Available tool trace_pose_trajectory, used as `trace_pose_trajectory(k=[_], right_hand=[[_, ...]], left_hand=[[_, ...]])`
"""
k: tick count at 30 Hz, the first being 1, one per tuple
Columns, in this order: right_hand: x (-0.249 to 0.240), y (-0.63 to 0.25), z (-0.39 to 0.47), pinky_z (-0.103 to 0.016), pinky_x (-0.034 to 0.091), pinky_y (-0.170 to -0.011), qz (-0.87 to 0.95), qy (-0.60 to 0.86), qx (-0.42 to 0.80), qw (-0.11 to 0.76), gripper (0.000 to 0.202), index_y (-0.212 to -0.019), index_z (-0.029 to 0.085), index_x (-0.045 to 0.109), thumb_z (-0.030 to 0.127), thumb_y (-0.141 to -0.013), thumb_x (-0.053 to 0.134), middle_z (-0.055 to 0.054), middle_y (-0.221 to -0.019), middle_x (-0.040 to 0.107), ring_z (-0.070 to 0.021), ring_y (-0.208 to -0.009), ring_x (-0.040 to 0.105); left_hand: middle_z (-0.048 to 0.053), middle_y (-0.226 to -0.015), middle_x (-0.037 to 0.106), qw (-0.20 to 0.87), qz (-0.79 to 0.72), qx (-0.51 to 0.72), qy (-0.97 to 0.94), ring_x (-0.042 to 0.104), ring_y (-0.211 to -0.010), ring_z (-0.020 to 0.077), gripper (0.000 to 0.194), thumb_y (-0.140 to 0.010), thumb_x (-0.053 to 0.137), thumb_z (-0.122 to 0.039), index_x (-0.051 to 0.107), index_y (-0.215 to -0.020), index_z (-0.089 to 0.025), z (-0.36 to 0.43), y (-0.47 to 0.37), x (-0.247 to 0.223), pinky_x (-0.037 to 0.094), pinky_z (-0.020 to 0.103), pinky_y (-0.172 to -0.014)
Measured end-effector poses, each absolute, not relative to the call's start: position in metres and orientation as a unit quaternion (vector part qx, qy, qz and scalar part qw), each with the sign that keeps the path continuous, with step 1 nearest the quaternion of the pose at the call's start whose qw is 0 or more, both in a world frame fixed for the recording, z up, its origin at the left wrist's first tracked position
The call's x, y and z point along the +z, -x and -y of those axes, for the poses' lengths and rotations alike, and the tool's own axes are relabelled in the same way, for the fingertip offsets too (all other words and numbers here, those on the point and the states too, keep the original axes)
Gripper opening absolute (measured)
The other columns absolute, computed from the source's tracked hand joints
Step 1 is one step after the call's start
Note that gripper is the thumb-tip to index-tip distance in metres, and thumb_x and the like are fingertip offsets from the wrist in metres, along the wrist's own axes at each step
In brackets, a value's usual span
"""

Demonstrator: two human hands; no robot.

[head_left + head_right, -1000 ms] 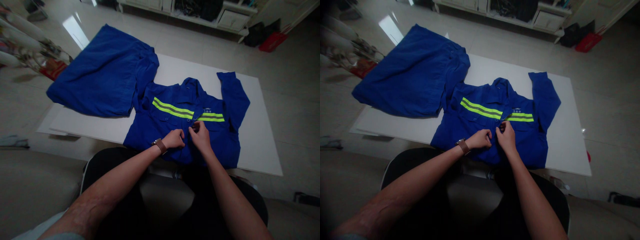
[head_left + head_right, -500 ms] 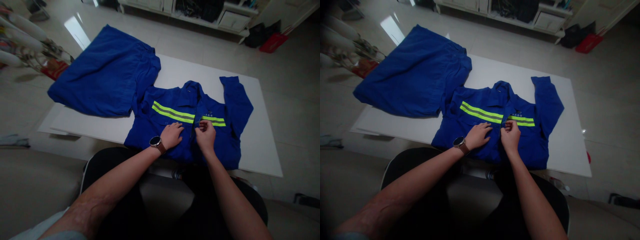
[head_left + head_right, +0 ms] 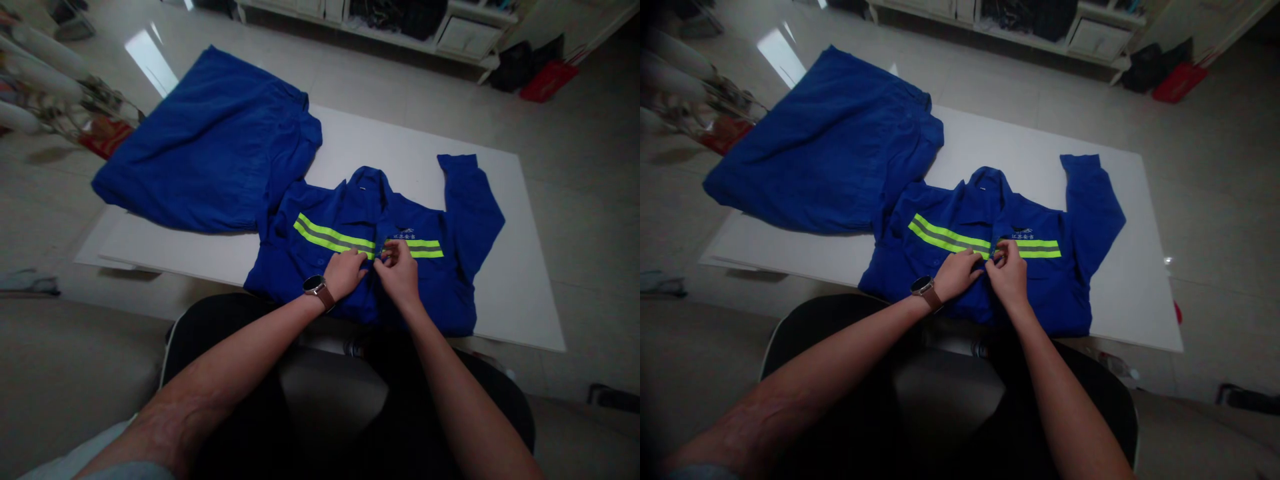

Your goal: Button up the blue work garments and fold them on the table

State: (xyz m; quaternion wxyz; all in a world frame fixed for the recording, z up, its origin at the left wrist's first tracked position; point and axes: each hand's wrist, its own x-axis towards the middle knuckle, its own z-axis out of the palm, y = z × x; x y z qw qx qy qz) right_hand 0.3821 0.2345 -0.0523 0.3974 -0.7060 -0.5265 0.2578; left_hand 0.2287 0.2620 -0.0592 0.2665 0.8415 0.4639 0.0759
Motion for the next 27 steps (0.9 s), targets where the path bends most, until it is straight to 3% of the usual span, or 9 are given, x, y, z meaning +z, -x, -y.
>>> trace_pose_trajectory(k=[6,12,17,27], right_hand=[[-0.053,-0.383,-0.235,-0.027,0.044,-0.058,0.535,0.708,0.256,0.385,0.037,-0.101,0.022,0.056,0.025,-0.065,0.062,0.003,-0.076,0.061,-0.0134,-0.055,0.054],[-0.053,-0.381,-0.235,-0.027,0.042,-0.056,0.543,0.707,0.248,0.38,0.038,-0.101,0.023,0.055,0.024,-0.064,0.062,0.004,-0.076,0.06,-0.0134,-0.054,0.052],[-0.053,-0.38,-0.235,-0.028,0.043,-0.057,0.55,0.705,0.246,0.372,0.036,-0.1,0.023,0.056,0.025,-0.064,0.061,0.003,-0.076,0.061,-0.015,-0.056,0.054],[-0.048,-0.383,-0.234,-0.028,0.045,-0.059,0.557,0.709,0.212,0.376,0.036,-0.101,0.023,0.058,0.025,-0.066,0.062,0.002,-0.079,0.064,-0.0156,-0.058,0.056]], left_hand=[[0.006,-0.113,0.069,0.338,-0.498,0.112,-0.791,0.064,-0.11,0.0266,0.026,-0.096,0.06,-0.032,0.064,-0.121,-0.026,-0.259,-0.234,-0.068,0.037,0.043,-0.094],[0.009,-0.122,0.067,0.3,-0.497,0.097,-0.808,0.061,-0.112,0.0283,0.023,-0.096,0.059,-0.026,0.064,-0.118,-0.023,-0.254,-0.24,-0.064,0.034,0.046,-0.095],[0.01,-0.115,0.07,0.284,-0.497,0.113,-0.812,0.063,-0.108,0.0298,0.018,-0.1,0.05,-0.021,0.065,-0.109,-0.02,-0.256,-0.246,-0.065,0.037,0.046,-0.094],[0.005,-0.099,0.075,0.374,-0.468,0.203,-0.775,0.069,-0.094,0.0235,0.016,-0.097,0.055,-0.019,0.067,-0.105,-0.025,-0.267,-0.231,-0.052,0.048,0.031,-0.082]])
